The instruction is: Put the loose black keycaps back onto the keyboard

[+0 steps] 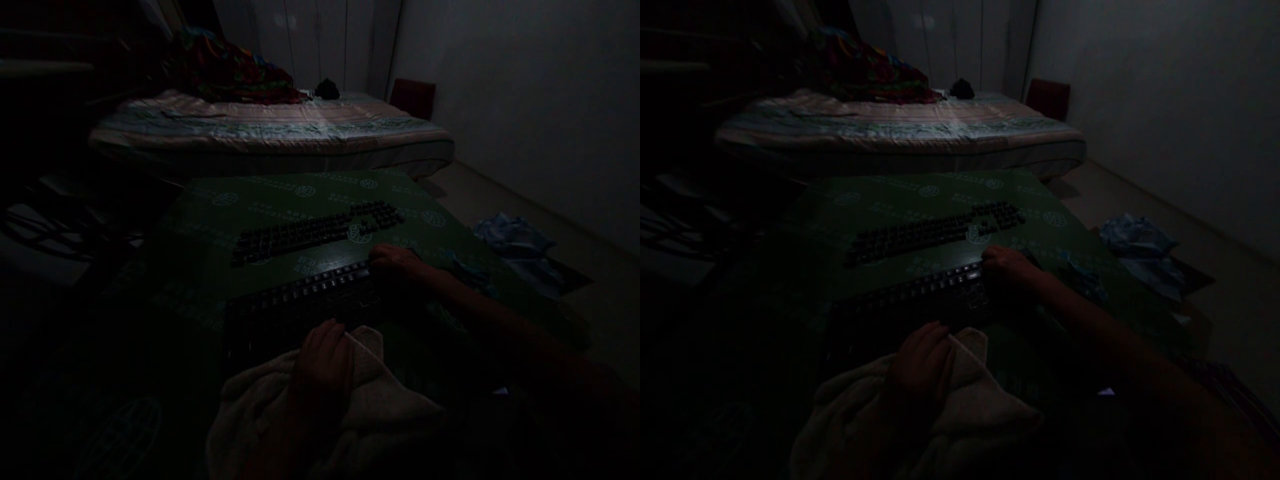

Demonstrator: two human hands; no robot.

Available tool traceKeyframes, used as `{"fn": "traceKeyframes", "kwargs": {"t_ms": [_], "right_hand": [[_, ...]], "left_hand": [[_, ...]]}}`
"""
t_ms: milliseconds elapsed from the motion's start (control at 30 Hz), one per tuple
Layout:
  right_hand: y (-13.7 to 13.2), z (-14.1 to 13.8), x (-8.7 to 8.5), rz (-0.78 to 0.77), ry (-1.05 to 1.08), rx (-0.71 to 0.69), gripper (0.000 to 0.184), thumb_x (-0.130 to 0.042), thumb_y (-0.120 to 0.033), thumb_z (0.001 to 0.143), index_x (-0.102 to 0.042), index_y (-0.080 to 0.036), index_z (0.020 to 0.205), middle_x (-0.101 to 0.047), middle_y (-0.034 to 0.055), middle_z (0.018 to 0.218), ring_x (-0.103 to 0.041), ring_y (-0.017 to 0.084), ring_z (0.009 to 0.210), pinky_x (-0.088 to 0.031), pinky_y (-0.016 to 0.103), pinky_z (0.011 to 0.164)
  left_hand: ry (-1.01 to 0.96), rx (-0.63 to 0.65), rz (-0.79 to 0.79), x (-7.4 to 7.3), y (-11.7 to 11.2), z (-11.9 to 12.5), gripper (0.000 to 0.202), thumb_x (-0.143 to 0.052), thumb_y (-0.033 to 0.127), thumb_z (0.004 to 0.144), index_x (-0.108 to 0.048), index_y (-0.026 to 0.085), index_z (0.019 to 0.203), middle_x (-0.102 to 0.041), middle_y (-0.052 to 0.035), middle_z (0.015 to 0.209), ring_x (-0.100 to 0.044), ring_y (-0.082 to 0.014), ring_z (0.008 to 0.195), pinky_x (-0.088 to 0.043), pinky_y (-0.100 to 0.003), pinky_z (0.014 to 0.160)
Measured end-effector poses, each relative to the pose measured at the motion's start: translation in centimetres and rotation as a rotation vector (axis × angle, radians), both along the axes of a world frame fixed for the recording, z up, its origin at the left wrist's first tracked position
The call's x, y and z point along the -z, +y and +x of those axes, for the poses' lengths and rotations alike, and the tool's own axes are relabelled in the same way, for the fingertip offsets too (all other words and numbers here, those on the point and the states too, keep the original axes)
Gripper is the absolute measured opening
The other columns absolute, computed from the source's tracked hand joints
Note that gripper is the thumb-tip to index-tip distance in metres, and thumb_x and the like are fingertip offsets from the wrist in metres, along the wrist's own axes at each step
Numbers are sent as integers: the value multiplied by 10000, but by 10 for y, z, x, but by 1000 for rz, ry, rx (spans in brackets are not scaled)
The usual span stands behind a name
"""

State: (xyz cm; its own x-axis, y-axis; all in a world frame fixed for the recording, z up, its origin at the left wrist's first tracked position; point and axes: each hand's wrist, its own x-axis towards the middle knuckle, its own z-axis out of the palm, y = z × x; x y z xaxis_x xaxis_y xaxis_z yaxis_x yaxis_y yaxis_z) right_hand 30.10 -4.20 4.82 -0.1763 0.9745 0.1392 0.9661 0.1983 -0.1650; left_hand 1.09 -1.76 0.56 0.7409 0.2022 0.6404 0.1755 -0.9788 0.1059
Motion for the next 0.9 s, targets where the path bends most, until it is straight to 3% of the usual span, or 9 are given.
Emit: {"fn": "traceKeyframes", "kwargs": {"t_ms": [900], "right_hand": [[-3, 2, -3, -24, 1, 31, 175, -517, -151, 861, -666, -127, 950, -595, 141, 1106, -554, 221, 996, -446, 323, 823]], "left_hand": [[33, -3, -11, -6, -1, 0, 118, -537, 122, 852, -632, 89, 915, -664, -145, 1041, -584, -272, 1051, -526, -414, 891]]}}
